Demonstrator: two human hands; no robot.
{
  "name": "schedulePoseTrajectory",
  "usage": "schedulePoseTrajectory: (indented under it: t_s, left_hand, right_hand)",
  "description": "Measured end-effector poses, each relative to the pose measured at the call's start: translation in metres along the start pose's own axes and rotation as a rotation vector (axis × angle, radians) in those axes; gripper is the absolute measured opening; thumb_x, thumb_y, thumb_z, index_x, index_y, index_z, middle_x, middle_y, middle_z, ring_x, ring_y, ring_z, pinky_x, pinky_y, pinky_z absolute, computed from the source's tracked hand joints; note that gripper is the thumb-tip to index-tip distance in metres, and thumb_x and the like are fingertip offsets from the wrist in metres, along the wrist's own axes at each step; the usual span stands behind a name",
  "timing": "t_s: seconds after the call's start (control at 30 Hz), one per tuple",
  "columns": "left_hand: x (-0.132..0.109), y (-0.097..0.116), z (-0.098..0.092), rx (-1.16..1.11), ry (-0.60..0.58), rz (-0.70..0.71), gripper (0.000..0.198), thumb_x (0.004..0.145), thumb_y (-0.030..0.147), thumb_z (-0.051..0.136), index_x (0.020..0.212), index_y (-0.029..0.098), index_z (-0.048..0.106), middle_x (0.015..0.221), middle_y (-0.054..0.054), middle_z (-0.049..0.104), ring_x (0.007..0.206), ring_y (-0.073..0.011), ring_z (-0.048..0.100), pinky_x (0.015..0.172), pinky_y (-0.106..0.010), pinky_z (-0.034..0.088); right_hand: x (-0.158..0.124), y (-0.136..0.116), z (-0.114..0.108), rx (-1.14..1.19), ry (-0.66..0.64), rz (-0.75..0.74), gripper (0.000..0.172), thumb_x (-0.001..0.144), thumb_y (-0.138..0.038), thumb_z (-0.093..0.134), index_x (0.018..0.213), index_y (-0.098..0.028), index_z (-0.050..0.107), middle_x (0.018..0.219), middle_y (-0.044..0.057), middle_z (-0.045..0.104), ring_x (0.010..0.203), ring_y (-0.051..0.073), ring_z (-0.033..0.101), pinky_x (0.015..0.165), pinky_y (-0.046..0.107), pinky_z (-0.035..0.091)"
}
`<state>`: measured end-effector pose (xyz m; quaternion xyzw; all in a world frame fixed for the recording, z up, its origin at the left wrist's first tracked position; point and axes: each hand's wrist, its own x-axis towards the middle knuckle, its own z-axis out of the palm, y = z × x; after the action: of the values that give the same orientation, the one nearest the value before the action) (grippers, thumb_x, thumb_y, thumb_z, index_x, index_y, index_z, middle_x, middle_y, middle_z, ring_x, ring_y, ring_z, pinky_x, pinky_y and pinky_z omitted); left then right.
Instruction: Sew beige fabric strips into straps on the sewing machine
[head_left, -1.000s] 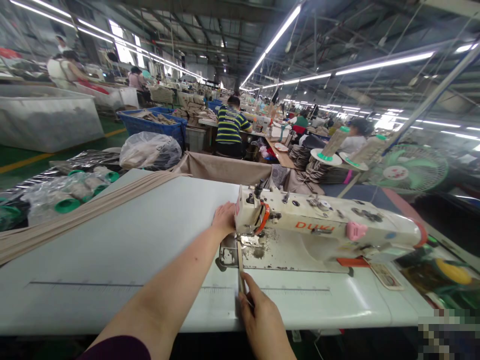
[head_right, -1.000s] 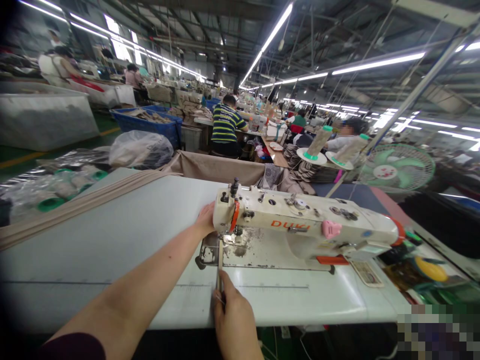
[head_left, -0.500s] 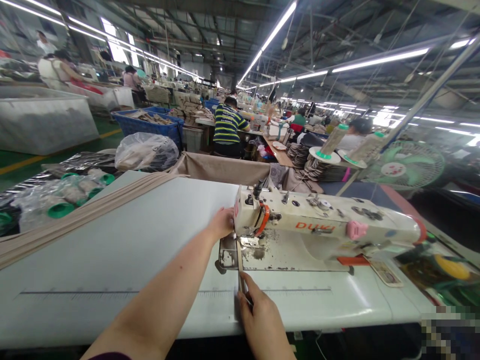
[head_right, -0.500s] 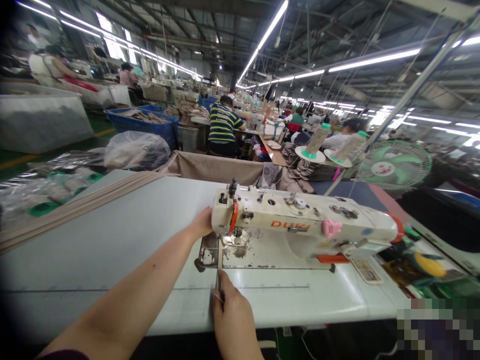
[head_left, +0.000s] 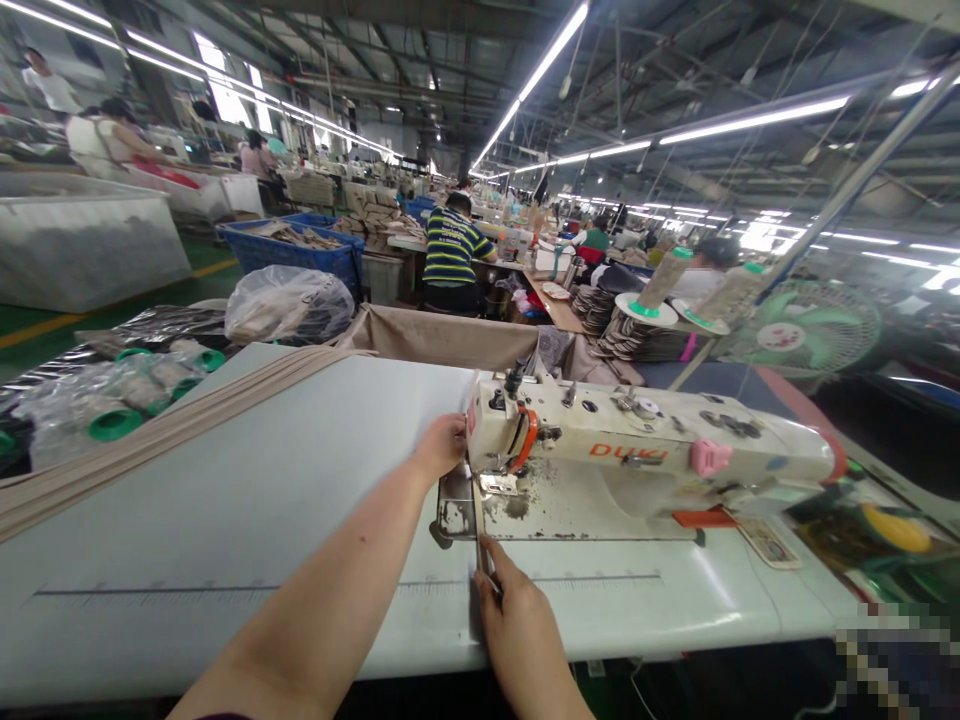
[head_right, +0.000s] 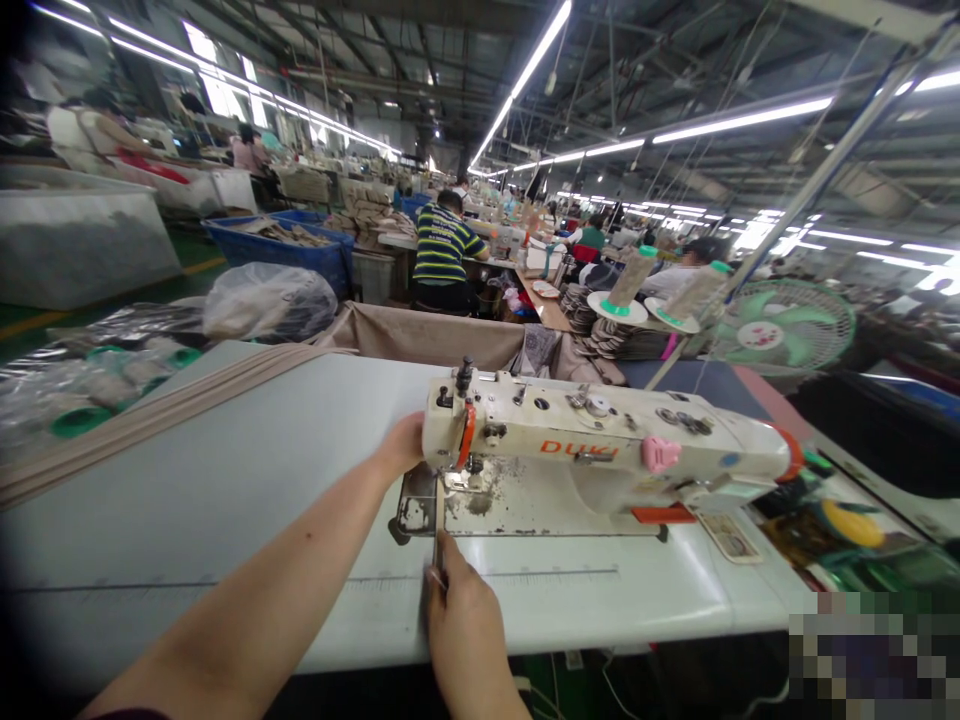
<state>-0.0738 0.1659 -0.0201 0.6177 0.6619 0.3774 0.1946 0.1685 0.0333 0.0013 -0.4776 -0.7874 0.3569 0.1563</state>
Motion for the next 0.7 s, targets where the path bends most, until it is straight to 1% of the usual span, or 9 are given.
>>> schedulePoseTrajectory:
  t_s: [0.1, 0.2, 0.3, 0.37, 0.43, 0.5, 0.53, 0.63, 0.7]
  left_hand:
    - [-0.002, 0.002, -0.004, -0.100, 0.081, -0.061, 0.013, 0.071, 0.010, 0.062, 0.072, 0.018, 0.072, 0.104, -0.005, 0.074, 0.100, -0.0219, 0.066, 0.091, -0.031, 0.050]
    - [-0.008, 0.002, -0.005, -0.202, 0.177, -0.161, 0.009, 0.076, 0.021, 0.063, 0.069, 0.019, 0.067, 0.089, -0.004, 0.071, 0.090, -0.0217, 0.066, 0.083, -0.032, 0.050]
    - [-0.020, 0.003, -0.004, -0.347, 0.253, -0.266, 0.022, 0.080, 0.039, 0.062, 0.072, 0.019, 0.066, 0.075, -0.003, 0.068, 0.081, -0.0221, 0.066, 0.075, -0.032, 0.050]
    - [-0.031, 0.005, -0.005, -0.465, 0.281, -0.305, 0.029, 0.080, 0.047, 0.062, 0.076, 0.019, 0.065, 0.074, -0.002, 0.069, 0.077, -0.0215, 0.067, 0.072, -0.032, 0.052]
    - [-0.043, 0.008, -0.008, -0.578, 0.312, -0.317, 0.034, 0.078, 0.053, 0.063, 0.079, 0.019, 0.064, 0.077, -0.003, 0.071, 0.078, -0.0209, 0.068, 0.073, -0.032, 0.055]
    - [-0.057, 0.012, -0.013, -0.665, 0.352, -0.321, 0.038, 0.075, 0.057, 0.066, 0.079, 0.020, 0.061, 0.079, -0.003, 0.071, 0.080, -0.0206, 0.070, 0.078, -0.033, 0.057]
    - [-0.064, 0.014, -0.016, -0.699, 0.373, -0.321, 0.039, 0.074, 0.058, 0.068, 0.079, 0.020, 0.061, 0.079, -0.003, 0.071, 0.081, -0.0205, 0.070, 0.081, -0.034, 0.058]
    - [-0.090, 0.018, -0.027, -0.755, 0.417, -0.324, 0.040, 0.071, 0.056, 0.075, 0.081, 0.019, 0.061, 0.082, -0.003, 0.072, 0.086, -0.0206, 0.072, 0.087, -0.034, 0.057]
    - [-0.109, 0.019, -0.033, -0.766, 0.429, -0.332, 0.039, 0.072, 0.054, 0.078, 0.083, 0.020, 0.062, 0.086, -0.004, 0.074, 0.088, -0.0213, 0.073, 0.087, -0.033, 0.057]
  right_hand:
    - [0.001, 0.003, 0.002, -0.007, 0.079, -0.049, 0.047, 0.100, -0.029, 0.043, 0.143, -0.017, 0.057, 0.125, 0.017, 0.070, 0.114, 0.030, 0.068, 0.100, 0.044, 0.053]
    - [0.000, 0.009, 0.004, 0.001, 0.207, -0.110, 0.042, 0.100, -0.032, 0.047, 0.137, -0.021, 0.061, 0.121, 0.015, 0.066, 0.112, 0.028, 0.066, 0.098, 0.042, 0.054]
    - [0.000, 0.010, 0.005, 0.076, 0.317, -0.190, 0.037, 0.098, -0.029, 0.051, 0.132, -0.022, 0.063, 0.122, 0.013, 0.062, 0.114, 0.026, 0.063, 0.102, 0.040, 0.052]
    - [0.001, 0.006, 0.003, 0.135, 0.348, -0.221, 0.033, 0.097, -0.030, 0.053, 0.126, -0.020, 0.066, 0.122, 0.014, 0.061, 0.114, 0.025, 0.062, 0.103, 0.039, 0.051]
    - [0.002, -0.003, 0.000, 0.186, 0.317, -0.231, 0.029, 0.098, -0.034, 0.054, 0.118, -0.019, 0.069, 0.121, 0.014, 0.062, 0.113, 0.025, 0.061, 0.102, 0.039, 0.050]
    - [0.003, -0.014, -0.001, 0.233, 0.248, -0.231, 0.027, 0.098, -0.037, 0.053, 0.110, -0.019, 0.070, 0.114, 0.013, 0.065, 0.109, 0.025, 0.062, 0.100, 0.039, 0.050]
    - [0.003, -0.018, 0.000, 0.266, 0.202, -0.221, 0.028, 0.098, -0.039, 0.052, 0.108, -0.019, 0.070, 0.110, 0.012, 0.067, 0.105, 0.025, 0.063, 0.097, 0.038, 0.051]
    - [0.008, -0.024, 0.011, 0.436, 0.022, -0.140, 0.038, 0.098, -0.054, 0.051, 0.105, -0.020, 0.067, 0.091, 0.006, 0.070, 0.080, 0.020, 0.063, 0.075, 0.033, 0.052]
    - [0.015, -0.023, 0.022, 0.567, -0.080, -0.075, 0.050, 0.094, -0.067, 0.051, 0.101, -0.020, 0.067, 0.081, 0.003, 0.069, 0.064, 0.016, 0.057, 0.061, 0.029, 0.046]
